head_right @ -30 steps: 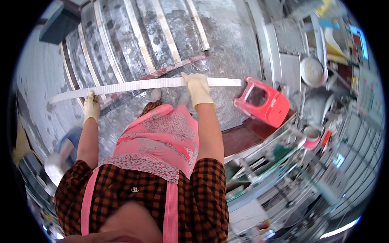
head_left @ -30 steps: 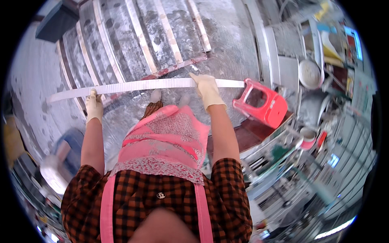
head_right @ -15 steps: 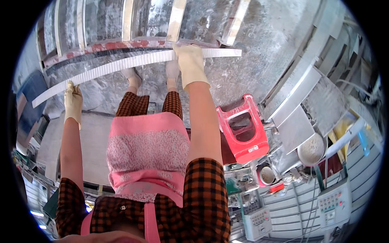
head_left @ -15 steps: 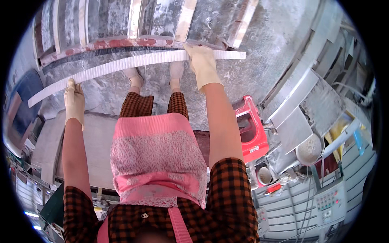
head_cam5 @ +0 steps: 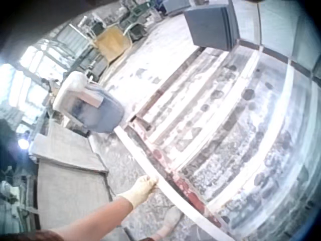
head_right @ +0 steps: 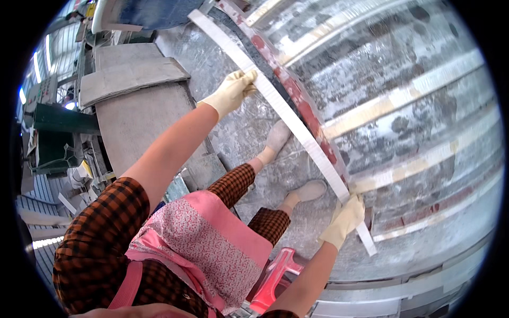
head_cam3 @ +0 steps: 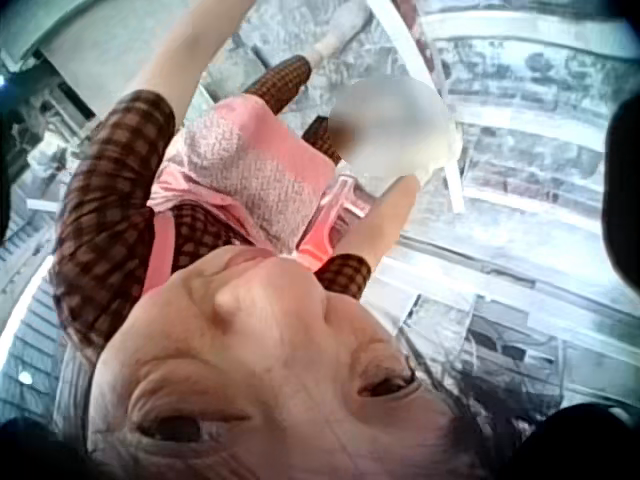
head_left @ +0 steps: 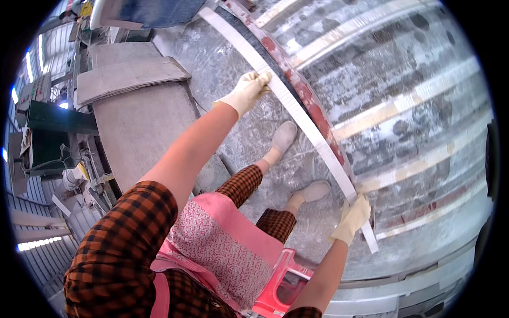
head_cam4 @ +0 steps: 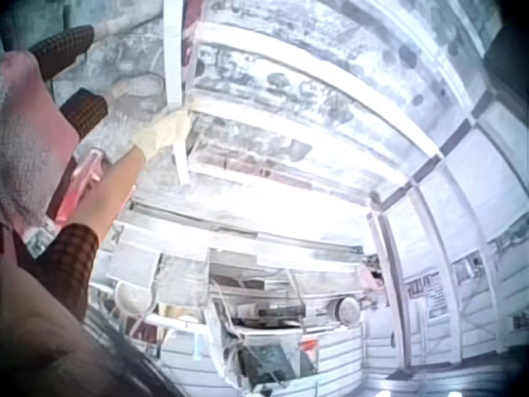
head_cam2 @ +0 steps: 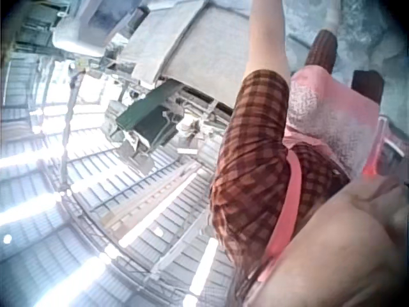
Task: The person retrieves dark grey rectangular tiles from a conveyor belt and stacks them onto a metal rack. They also handle white strips, placing them on the rack between the tiles. The person wears gloves and an apron while working in a factory setting.
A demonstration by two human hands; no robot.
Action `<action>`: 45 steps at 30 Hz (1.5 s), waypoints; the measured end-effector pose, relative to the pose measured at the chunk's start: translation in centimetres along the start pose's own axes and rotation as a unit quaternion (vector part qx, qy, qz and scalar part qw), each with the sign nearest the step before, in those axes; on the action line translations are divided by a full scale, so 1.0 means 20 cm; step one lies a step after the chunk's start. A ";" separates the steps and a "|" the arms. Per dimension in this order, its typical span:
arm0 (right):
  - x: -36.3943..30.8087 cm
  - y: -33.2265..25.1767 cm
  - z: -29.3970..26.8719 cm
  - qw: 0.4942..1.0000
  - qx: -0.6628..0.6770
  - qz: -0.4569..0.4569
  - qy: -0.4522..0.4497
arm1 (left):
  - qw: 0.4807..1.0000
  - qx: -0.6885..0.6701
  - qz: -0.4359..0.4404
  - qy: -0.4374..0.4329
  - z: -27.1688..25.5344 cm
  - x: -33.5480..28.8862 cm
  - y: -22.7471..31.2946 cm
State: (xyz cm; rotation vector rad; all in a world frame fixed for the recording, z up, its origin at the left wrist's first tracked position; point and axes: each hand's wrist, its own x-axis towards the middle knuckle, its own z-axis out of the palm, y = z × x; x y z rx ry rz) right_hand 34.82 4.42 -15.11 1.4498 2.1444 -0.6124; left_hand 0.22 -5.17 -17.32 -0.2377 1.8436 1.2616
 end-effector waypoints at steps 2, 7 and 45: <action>0.08 -0.02 -0.03 1.000 -0.004 0.022 0.002 | 1.000 -0.016 0.014 -0.024 0.04 0.09 0.03; 0.14 -0.08 -0.02 0.993 0.036 0.104 -0.038 | 0.998 0.003 -0.003 -0.069 0.07 0.23 0.07; 0.11 0.02 0.19 0.982 0.099 0.156 0.038 | 0.969 0.236 -0.071 -0.030 0.27 0.32 0.08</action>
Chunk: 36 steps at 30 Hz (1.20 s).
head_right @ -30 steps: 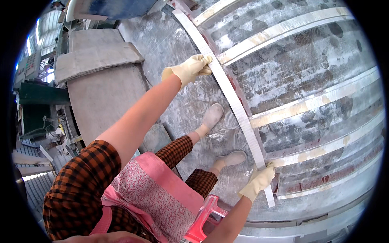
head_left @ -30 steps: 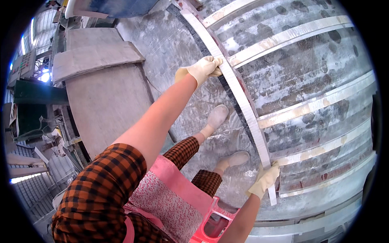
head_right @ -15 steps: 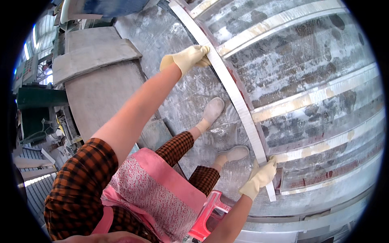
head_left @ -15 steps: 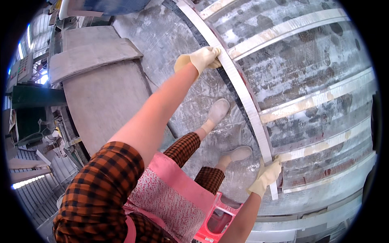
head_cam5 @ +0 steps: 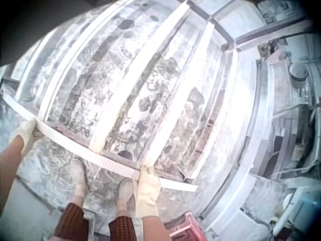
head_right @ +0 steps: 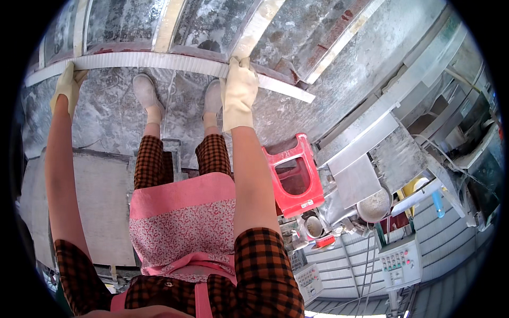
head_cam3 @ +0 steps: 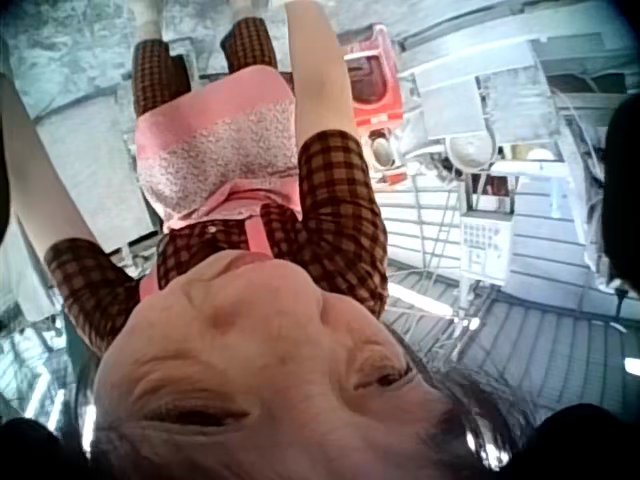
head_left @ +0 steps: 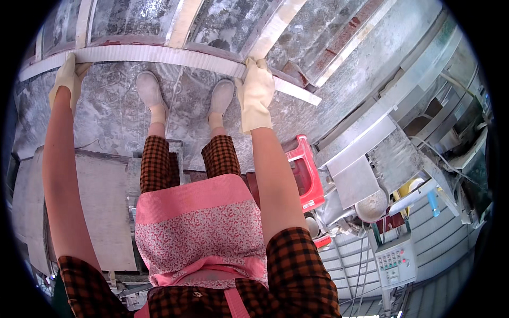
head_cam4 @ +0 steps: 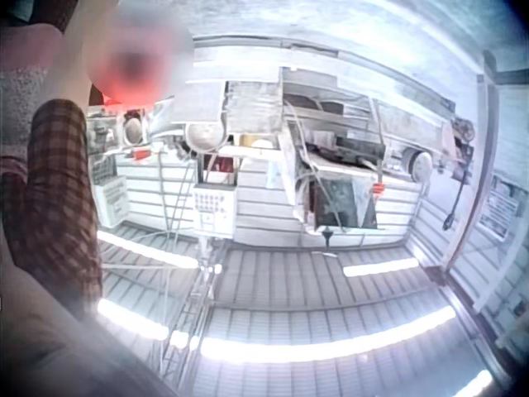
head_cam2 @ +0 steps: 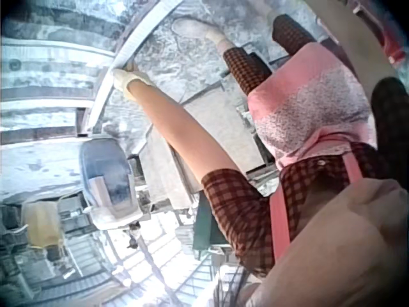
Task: The person retrieves dark grey rectangular tiles from a conveyor belt and stacks them onto a metal rack. They also handle white strips, placing them on the rack between the tiles. The person wears gloves and an apron while working in a factory setting.
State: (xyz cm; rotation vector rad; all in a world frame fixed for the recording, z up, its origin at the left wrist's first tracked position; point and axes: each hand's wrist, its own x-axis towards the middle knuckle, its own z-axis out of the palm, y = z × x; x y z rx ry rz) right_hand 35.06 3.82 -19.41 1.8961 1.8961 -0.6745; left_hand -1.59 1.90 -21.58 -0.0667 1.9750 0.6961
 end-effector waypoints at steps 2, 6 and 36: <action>-0.01 0.00 0.00 0.999 -0.023 -0.026 0.016 | 1.000 0.002 -0.005 0.010 0.00 -0.02 0.02; -0.01 0.00 -0.01 0.999 -0.014 -0.031 0.023 | 1.000 -0.007 -0.006 -0.003 -0.02 0.00 0.02; -0.17 0.35 0.15 0.842 0.476 0.227 0.113 | 0.977 0.179 0.098 0.068 -0.16 0.03 -0.02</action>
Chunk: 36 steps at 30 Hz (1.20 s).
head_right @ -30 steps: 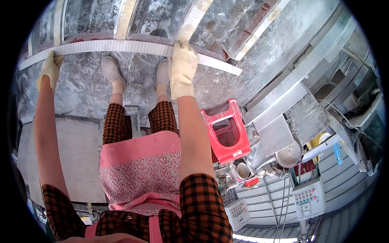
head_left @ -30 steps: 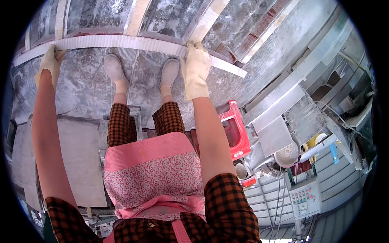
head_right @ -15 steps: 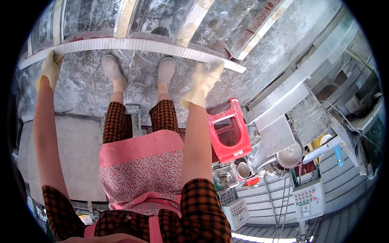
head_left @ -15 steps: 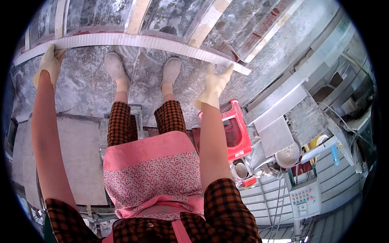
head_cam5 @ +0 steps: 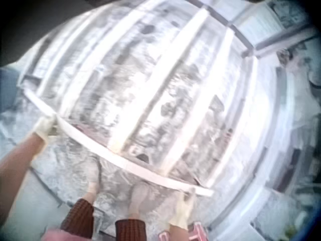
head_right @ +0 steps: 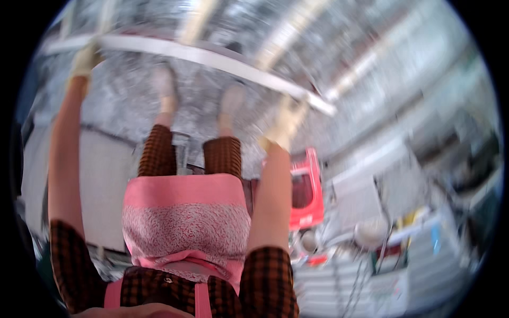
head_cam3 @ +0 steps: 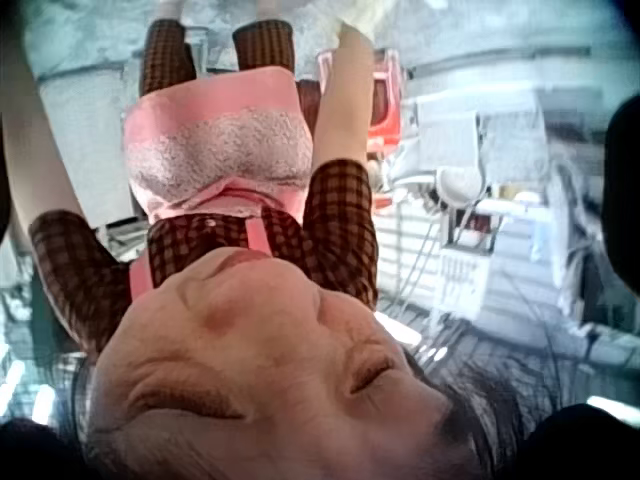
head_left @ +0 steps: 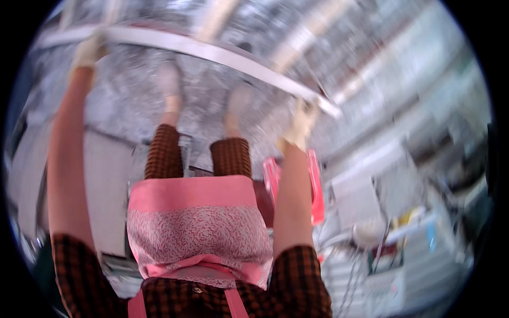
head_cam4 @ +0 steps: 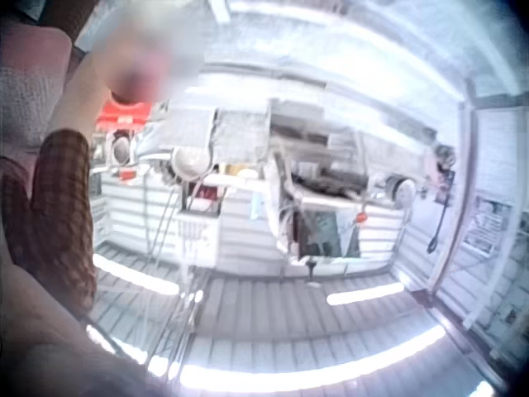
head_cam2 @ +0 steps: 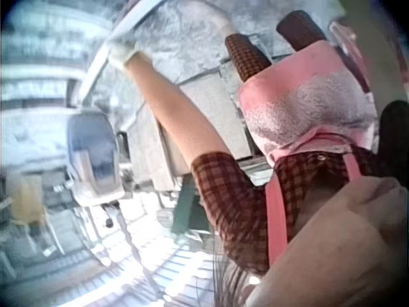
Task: The person retrieves dark grey rectangular tiles from a conveyor belt and stacks them onto a metal rack. They also handle white strips, placing them on the rack between the tiles. The person wears gloves and an apron while working in a factory setting.
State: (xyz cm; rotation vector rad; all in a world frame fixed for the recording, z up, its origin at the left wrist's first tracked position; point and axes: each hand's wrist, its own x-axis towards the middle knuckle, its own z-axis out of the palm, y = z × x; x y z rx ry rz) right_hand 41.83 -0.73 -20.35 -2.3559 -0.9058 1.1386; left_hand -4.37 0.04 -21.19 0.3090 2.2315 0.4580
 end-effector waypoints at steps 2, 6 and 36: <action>-0.12 -0.13 -0.05 0.998 0.039 0.042 -0.037 | 0.995 0.061 0.076 0.012 -0.07 -0.07 -0.02; -0.33 -0.37 -0.16 0.994 -0.035 -0.014 -0.101 | 0.930 0.201 0.300 0.076 -0.32 -0.24 -0.09; -3.59 0.51 -0.20 -0.038 -0.512 -0.322 -0.795 | 0.317 -0.327 -0.659 0.598 0.66 -4.49 -2.40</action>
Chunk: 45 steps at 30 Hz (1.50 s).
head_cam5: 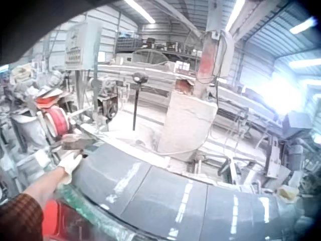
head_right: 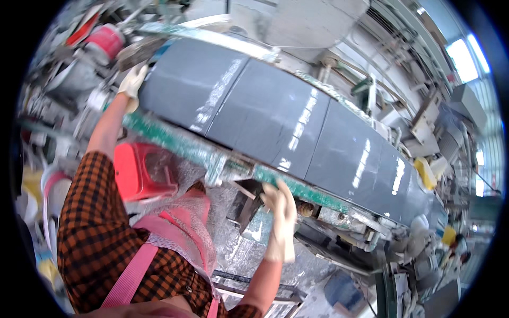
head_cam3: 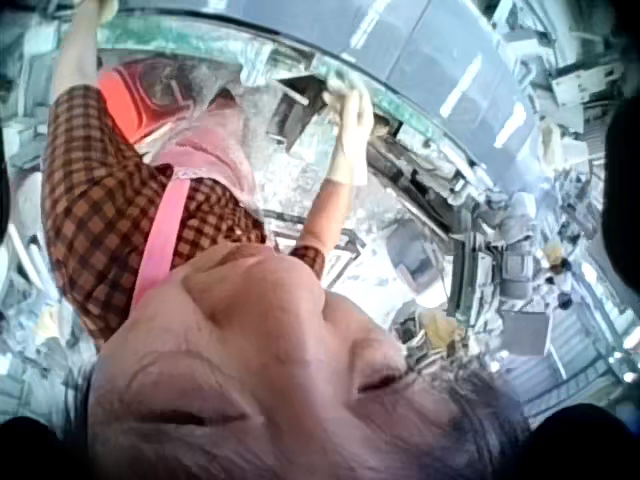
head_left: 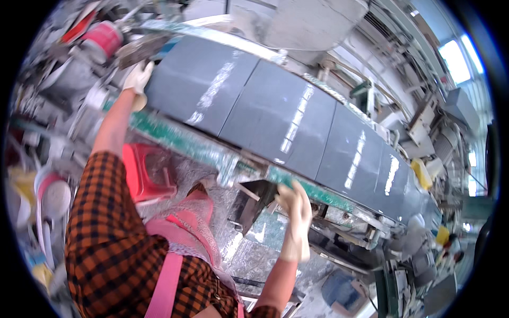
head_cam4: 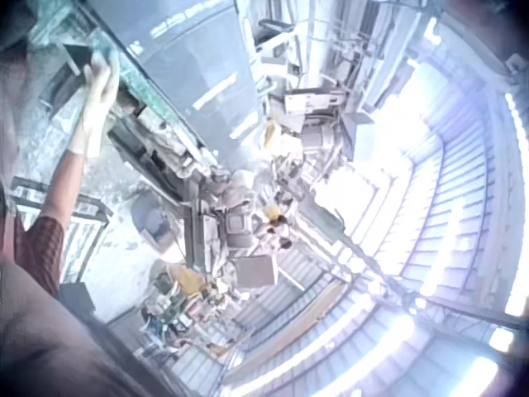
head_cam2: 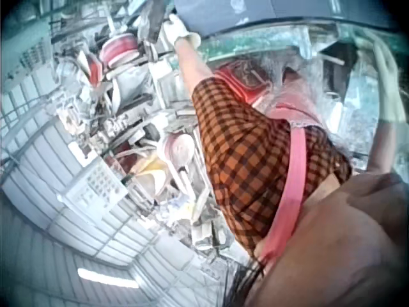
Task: The person retrieves dark grey rectangular tiles from a conveyor belt and stacks them onto a metal rack. They also handle white strips, placing them on the rack between the tiles. The person wears gloves and an apron while working in a factory setting.
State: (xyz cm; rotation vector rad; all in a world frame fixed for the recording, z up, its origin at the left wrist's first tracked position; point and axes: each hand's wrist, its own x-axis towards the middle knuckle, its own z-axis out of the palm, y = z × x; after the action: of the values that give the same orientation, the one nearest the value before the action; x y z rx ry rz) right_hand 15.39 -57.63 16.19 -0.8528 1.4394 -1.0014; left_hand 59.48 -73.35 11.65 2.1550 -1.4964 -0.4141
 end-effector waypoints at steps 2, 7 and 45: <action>0.34 -0.16 0.18 0.996 0.060 -0.029 -0.057 | 0.999 -0.053 -0.004 -0.007 0.06 0.09 0.13; 0.72 -0.29 0.54 0.997 0.017 0.024 -0.071 | 0.983 -0.175 -0.052 0.023 0.05 0.03 0.33; 0.71 -0.46 1.05 0.938 0.264 0.125 -0.186 | 0.949 -0.132 -0.276 -0.077 -0.32 0.43 0.12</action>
State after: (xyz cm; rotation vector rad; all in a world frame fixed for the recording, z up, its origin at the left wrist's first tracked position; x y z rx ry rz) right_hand 34.46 -76.57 19.15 -0.4188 0.8666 -0.9107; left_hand 63.90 -80.67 18.54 2.3287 -0.8179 -0.9340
